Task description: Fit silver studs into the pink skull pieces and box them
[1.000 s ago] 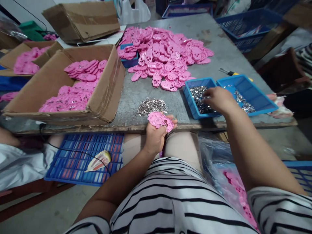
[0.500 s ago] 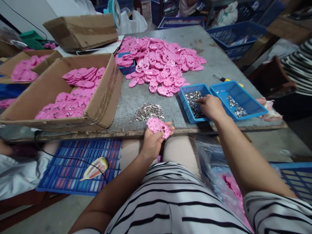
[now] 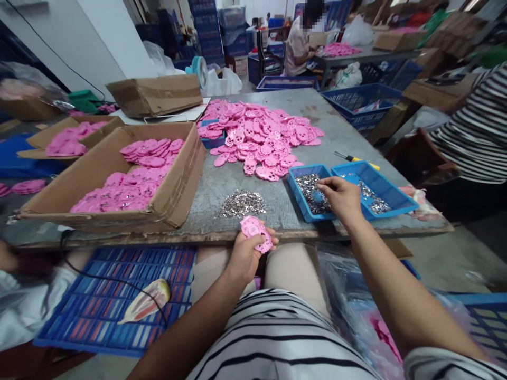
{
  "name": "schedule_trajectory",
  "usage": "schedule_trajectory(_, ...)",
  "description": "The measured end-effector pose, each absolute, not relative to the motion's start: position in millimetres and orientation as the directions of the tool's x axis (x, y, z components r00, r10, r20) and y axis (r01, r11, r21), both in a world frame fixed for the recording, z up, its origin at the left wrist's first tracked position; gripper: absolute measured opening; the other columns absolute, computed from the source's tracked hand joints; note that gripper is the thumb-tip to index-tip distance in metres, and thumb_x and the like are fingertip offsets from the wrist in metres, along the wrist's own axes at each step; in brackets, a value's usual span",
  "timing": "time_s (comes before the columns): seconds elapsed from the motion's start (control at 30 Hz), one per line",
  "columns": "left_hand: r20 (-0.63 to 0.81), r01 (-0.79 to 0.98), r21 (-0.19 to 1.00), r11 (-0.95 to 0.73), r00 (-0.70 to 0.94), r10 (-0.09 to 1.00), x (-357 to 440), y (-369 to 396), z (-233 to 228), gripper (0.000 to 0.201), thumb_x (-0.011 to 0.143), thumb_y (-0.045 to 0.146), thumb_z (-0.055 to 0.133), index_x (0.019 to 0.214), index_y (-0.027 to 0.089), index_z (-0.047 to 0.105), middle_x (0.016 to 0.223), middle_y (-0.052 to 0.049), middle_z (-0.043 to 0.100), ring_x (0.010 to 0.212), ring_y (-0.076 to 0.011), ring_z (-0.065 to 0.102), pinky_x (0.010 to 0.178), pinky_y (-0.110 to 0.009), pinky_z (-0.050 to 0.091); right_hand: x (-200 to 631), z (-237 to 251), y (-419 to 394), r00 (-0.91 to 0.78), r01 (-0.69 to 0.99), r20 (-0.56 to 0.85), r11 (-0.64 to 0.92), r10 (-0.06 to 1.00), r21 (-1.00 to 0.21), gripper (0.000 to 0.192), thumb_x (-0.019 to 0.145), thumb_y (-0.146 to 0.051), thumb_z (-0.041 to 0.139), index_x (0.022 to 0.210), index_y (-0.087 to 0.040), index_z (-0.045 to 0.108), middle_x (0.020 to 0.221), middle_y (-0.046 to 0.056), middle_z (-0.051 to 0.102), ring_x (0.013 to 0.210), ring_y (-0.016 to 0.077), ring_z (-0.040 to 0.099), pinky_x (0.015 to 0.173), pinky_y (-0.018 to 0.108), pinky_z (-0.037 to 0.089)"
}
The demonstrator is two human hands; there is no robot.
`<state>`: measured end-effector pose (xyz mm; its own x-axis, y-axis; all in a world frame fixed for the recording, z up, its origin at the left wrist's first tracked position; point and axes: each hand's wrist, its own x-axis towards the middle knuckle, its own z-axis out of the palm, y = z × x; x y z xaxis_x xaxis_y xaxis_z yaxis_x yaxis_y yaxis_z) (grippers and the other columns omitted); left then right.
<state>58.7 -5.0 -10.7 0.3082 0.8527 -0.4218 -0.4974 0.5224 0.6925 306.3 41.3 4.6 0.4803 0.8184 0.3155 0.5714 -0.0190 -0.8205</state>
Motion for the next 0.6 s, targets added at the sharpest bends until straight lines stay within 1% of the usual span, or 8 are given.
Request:
schedule_trajectory(0.07,-0.429,-0.480,0.694,0.536,0.323,0.844,59,-4,-11,0.043,0.055,0.014,0.069,0.095,0.015,0.055,0.072,-0.002,0.069,0.061,-0.0164,0.066,0.055,-0.026,0.050,289,9,33,0.473,0.404,0.250,0.045,0.845,-0.914,0.013,0.066,-0.032,0.071,0.069,-0.020,0.068,0.066,0.001,0.067,0.063,0.0164,0.058,0.067,0.033,0.049)
schedule_trajectory(0.13,-0.425,-0.474,0.695,0.541,0.335,0.841,61,-3,-11,0.041,0.055,0.015,0.071,0.093,0.014,0.056,0.071,-0.002,0.069,0.060,-0.0162,0.065,0.054,-0.025,0.050,267,12,22,0.360,0.245,0.182,0.095,0.915,-0.965,0.020,0.063,-0.038,0.076,0.067,-0.020,0.068,0.063,-0.001,0.064,0.060,0.0147,0.056,0.064,0.032,0.048)
schedule_trajectory(0.2,-0.411,-0.483,0.692,0.537,0.348,0.843,63,-1,-10,0.041,0.056,0.015,0.073,0.093,0.014,0.057,0.072,-0.003,0.069,0.059,-0.0158,0.065,0.054,-0.025,0.050,243,12,11,0.216,0.128,0.143,0.117,0.966,-0.985,0.022,0.062,-0.039,0.080,0.063,-0.020,0.068,0.065,0.000,0.064,0.064,0.0148,0.057,0.065,0.032,0.049)
schedule_trajectory(0.27,-0.395,-0.497,0.681,0.537,0.368,0.842,64,0,-8,0.041,0.057,0.017,0.076,0.094,0.014,0.058,0.072,-0.003,0.069,0.059,-0.0153,0.065,0.053,-0.025,0.050,222,10,2,0.124,0.032,0.120,0.116,0.985,-0.993,0.022,0.061,-0.038,0.082,0.060,-0.020,0.069,0.075,0.003,0.065,0.073,0.0159,0.059,0.068,0.033,0.051)
schedule_trajectory(0.33,-0.385,-0.512,0.661,0.549,0.396,0.833,64,0,-6,0.042,0.058,0.020,0.080,0.093,0.013,0.060,0.071,-0.003,0.068,0.059,-0.0153,0.065,0.052,-0.024,0.051,207,6,-4,0.085,-0.060,0.062,0.067,0.994,-0.996,0.022,0.059,-0.038,0.084,0.059,-0.020,0.070,0.089,0.005,0.064,0.073,0.0147,0.059,0.063,0.031,0.052)
schedule_trajectory(0.4,-0.375,-0.526,0.637,0.563,0.427,0.823,64,0,-5,0.043,0.055,0.022,0.084,0.090,0.012,0.061,0.072,-0.002,0.067,0.060,-0.0151,0.065,0.051,-0.024,0.051,199,0,-7,0.065,-0.141,-0.019,-0.010,0.998,-0.990,0.024,0.056,-0.039,0.086,0.060,-0.020,0.072,0.100,0.005,0.060,0.064,0.0102,0.055,0.051,0.027,0.049)
schedule_trajectory(0.47,-0.359,-0.534,0.620,0.575,0.459,0.813,63,0,-4,0.044,0.053,0.023,0.087,0.087,0.012,0.062,0.072,-0.002,0.067,0.060,-0.0143,0.064,0.050,-0.023,0.052,195,-5,-8,0.035,-0.203,-0.080,-0.072,0.996,-0.977,0.026,0.054,-0.039,0.088,0.060,-0.019,0.073,0.106,0.006,0.058,0.056,0.0059,0.050,0.044,0.024,0.045)
schedule_trajectory(0.6,-0.343,-0.558,0.596,0.578,0.474,0.811,61,0,-8,0.042,0.052,0.021,0.088,0.084,0.012,0.062,0.070,-0.002,0.066,0.059,-0.0136,0.062,0.050,-0.023,0.052,194,-11,-8,-0.007,-0.279,-0.110,-0.108,0.994,-0.954,0.025,0.053,-0.039,0.089,0.062,-0.020,0.075,0.107,0.005,0.057,0.056,0.0051,0.051,0.045,0.024,0.046)
